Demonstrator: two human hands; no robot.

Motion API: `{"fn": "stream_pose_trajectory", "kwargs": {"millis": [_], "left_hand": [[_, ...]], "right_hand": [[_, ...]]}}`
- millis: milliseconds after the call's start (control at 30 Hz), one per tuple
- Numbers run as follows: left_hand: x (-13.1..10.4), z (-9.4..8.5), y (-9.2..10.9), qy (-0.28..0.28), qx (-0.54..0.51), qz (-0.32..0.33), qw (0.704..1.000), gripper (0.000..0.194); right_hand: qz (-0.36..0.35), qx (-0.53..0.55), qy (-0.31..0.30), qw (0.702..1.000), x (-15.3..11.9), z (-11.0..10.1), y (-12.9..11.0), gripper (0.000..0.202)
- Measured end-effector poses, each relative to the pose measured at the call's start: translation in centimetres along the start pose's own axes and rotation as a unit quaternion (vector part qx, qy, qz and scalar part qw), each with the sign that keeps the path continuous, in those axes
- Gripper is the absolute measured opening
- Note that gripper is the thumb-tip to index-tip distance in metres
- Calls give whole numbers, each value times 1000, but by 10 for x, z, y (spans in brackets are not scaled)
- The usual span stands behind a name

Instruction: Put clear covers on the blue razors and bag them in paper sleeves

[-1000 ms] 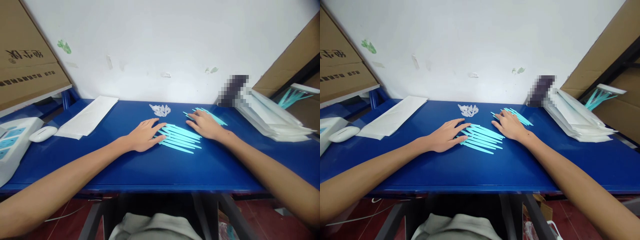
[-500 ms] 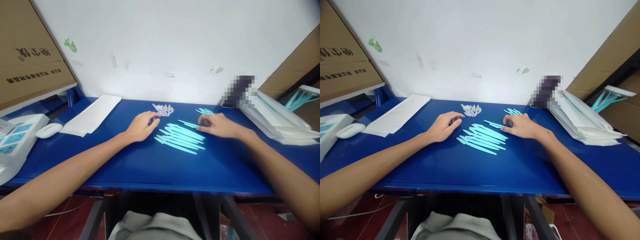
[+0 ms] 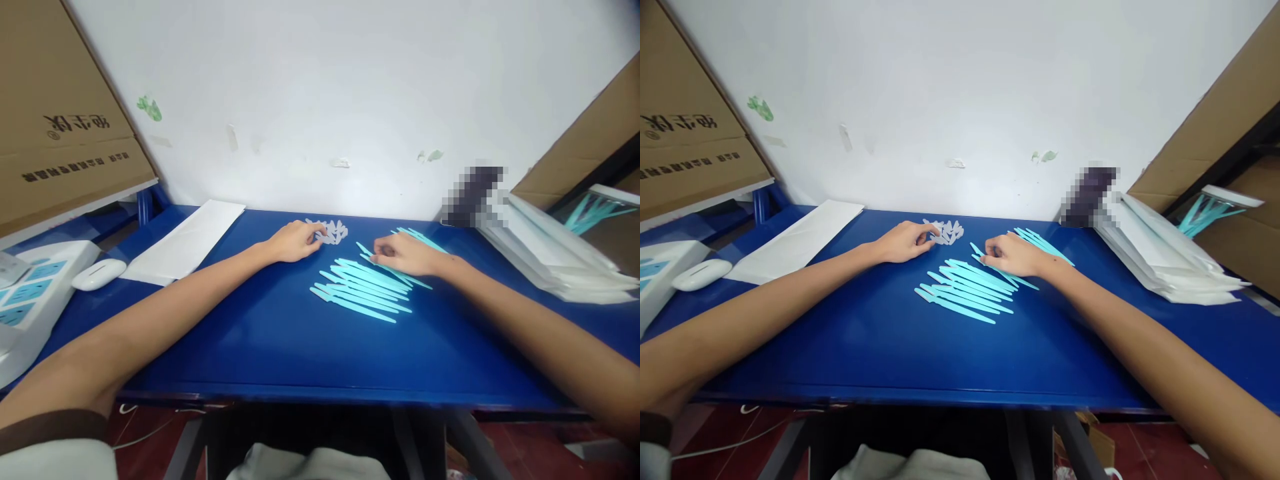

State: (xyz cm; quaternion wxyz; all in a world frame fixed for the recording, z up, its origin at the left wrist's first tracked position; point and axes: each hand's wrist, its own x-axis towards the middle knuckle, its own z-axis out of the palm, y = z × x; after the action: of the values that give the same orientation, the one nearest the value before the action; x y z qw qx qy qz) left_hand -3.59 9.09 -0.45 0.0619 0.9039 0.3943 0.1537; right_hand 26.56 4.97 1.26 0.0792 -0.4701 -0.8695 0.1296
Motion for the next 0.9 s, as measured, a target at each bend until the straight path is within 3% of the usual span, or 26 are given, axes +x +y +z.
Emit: {"fn": "stream_pose_trajectory", "kwargs": {"millis": [267,433,567,733,867,900], "left_hand": [[-1,8,7,9,45,-47,998,25],[-2,6,9,-24,77,-62,995,25],[-3,7,10,-10,63,-71,995,31],[-5,10,8,19,43,-65,997,32],[-6,9,6,27,5,-58,998,2],[-7,8,5,29,-10,-56,998,8]], "right_hand": [[-8,13,32,999,1,3,14,14],[5,12,73,997,-10,3,20,21],[46,77,85,992,-12,7,17,26],[116,142,165,969,-6,15,14,31],[137,124,263,947,-5,19,15,35],[135,121,279,943,-5,19,15,35]]}}
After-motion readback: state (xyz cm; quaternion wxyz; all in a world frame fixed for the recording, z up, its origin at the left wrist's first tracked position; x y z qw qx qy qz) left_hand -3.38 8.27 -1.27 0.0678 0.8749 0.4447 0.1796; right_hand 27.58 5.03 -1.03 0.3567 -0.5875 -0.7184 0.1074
